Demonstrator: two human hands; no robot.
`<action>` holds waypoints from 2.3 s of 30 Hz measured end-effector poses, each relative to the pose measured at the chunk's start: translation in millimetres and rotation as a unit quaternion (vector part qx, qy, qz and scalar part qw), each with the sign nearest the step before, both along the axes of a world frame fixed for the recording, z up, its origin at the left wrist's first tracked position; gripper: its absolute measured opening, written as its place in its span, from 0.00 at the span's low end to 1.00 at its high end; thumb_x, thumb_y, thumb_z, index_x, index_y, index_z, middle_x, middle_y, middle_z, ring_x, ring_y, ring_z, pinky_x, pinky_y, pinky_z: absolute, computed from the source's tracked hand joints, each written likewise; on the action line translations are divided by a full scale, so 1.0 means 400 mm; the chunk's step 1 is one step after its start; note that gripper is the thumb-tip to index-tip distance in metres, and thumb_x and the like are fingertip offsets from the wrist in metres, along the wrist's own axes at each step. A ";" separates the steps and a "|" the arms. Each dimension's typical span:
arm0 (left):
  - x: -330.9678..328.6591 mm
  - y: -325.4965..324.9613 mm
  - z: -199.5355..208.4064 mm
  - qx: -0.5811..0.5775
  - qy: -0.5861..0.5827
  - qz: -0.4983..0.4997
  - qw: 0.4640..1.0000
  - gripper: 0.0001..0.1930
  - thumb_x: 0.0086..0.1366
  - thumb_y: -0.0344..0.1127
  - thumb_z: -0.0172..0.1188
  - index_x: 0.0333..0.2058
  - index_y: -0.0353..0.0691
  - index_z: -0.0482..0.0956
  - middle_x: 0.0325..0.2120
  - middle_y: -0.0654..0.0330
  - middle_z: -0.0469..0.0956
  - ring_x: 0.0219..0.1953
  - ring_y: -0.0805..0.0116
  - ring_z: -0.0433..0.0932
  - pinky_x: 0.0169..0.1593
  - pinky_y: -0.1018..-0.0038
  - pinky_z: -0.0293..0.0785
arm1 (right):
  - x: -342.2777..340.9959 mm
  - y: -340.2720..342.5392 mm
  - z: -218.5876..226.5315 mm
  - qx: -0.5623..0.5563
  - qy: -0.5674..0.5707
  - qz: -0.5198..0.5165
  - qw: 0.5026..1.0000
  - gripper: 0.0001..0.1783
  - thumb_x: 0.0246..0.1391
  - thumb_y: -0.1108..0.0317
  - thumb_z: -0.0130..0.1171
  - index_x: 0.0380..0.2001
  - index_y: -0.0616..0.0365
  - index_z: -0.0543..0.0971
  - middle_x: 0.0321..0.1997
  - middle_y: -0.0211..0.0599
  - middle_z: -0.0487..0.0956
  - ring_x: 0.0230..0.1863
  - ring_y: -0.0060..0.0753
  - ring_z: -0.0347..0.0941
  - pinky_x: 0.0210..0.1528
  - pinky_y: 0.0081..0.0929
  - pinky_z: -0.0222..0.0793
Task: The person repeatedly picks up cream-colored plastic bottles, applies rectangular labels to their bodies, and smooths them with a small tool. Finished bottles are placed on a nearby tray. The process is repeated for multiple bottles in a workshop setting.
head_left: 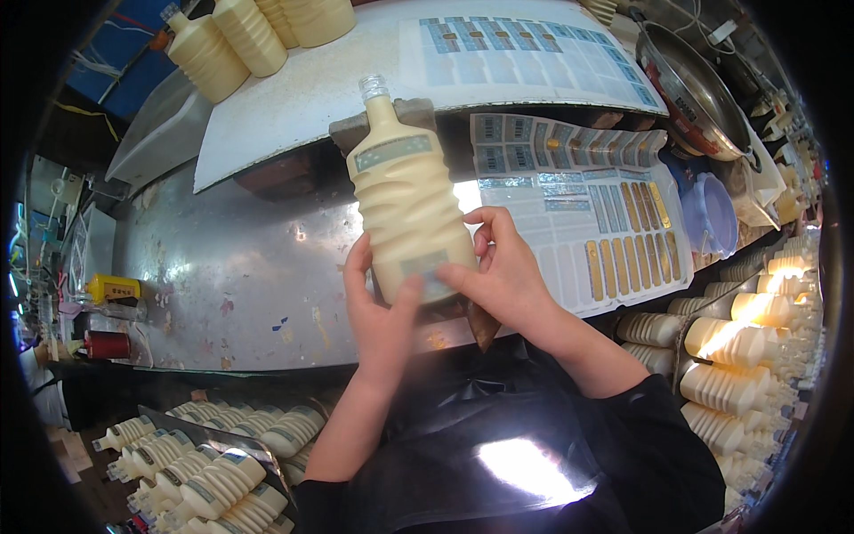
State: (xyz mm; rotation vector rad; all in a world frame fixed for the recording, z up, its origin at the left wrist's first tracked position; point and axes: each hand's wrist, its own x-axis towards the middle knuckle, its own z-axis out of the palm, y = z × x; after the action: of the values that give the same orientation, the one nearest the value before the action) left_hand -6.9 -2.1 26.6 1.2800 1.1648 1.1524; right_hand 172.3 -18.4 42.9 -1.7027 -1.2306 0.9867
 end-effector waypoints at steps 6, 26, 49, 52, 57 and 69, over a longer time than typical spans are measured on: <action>-0.002 -0.002 -0.002 -0.004 -0.008 0.001 1.000 0.39 0.62 0.29 0.66 0.70 0.34 0.59 0.63 0.48 0.67 0.67 0.58 0.66 0.69 0.62 0.63 | -0.003 -0.001 -0.004 0.005 0.013 0.000 1.000 0.40 0.45 0.56 0.77 0.57 0.60 0.68 0.38 0.38 0.71 0.38 0.35 0.72 0.41 0.32 0.70; -0.011 -0.004 -0.028 -0.007 -0.057 -0.017 0.998 0.35 0.67 0.28 0.62 0.71 0.35 0.60 0.66 0.50 0.65 0.69 0.59 0.63 0.71 0.63 0.59 | 0.009 -0.008 0.012 -0.007 0.022 0.043 0.999 0.37 0.52 0.66 0.74 0.60 0.62 0.65 0.38 0.26 0.65 0.36 0.15 0.64 0.37 0.16 0.65; 0.009 -0.008 -0.017 -0.024 -0.081 0.004 0.996 0.41 0.66 0.35 0.70 0.71 0.37 0.57 0.64 0.53 0.66 0.65 0.62 0.66 0.70 0.64 0.60 | -0.002 -0.009 0.022 -0.025 -0.006 0.015 1.000 0.42 0.46 0.53 0.75 0.59 0.60 0.68 0.37 0.45 0.76 0.39 0.45 0.77 0.44 0.39 0.75; 0.008 -0.006 -0.014 -0.028 -0.074 0.000 0.997 0.40 0.64 0.32 0.67 0.70 0.36 0.56 0.64 0.50 0.64 0.66 0.60 0.65 0.69 0.63 0.63 | -0.004 -0.010 0.025 -0.027 -0.009 0.014 1.000 0.42 0.45 0.53 0.75 0.59 0.60 0.68 0.37 0.45 0.75 0.39 0.46 0.77 0.44 0.39 0.74; 0.007 -0.005 -0.004 -0.028 -0.072 -0.009 0.997 0.42 0.62 0.32 0.69 0.70 0.36 0.55 0.64 0.50 0.64 0.66 0.59 0.65 0.69 0.62 0.63 | -0.002 -0.011 0.019 -0.017 -0.013 0.015 1.000 0.41 0.46 0.53 0.75 0.58 0.60 0.68 0.37 0.44 0.75 0.39 0.45 0.77 0.43 0.39 0.74; 0.004 -0.003 -0.005 0.001 -0.020 -0.025 0.999 0.49 0.58 0.36 0.74 0.72 0.37 0.53 0.63 0.51 0.64 0.65 0.60 0.63 0.69 0.62 0.60 | 0.007 -0.010 -0.005 0.001 0.024 0.006 1.000 0.35 0.48 0.55 0.73 0.56 0.58 0.72 0.34 0.37 0.74 0.36 0.34 0.75 0.41 0.32 0.73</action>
State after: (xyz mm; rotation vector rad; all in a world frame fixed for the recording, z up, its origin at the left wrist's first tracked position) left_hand -5.4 -3.5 24.5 1.2744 1.0968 1.1381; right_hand 175.3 -22.3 40.7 -1.6631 -1.2119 1.0271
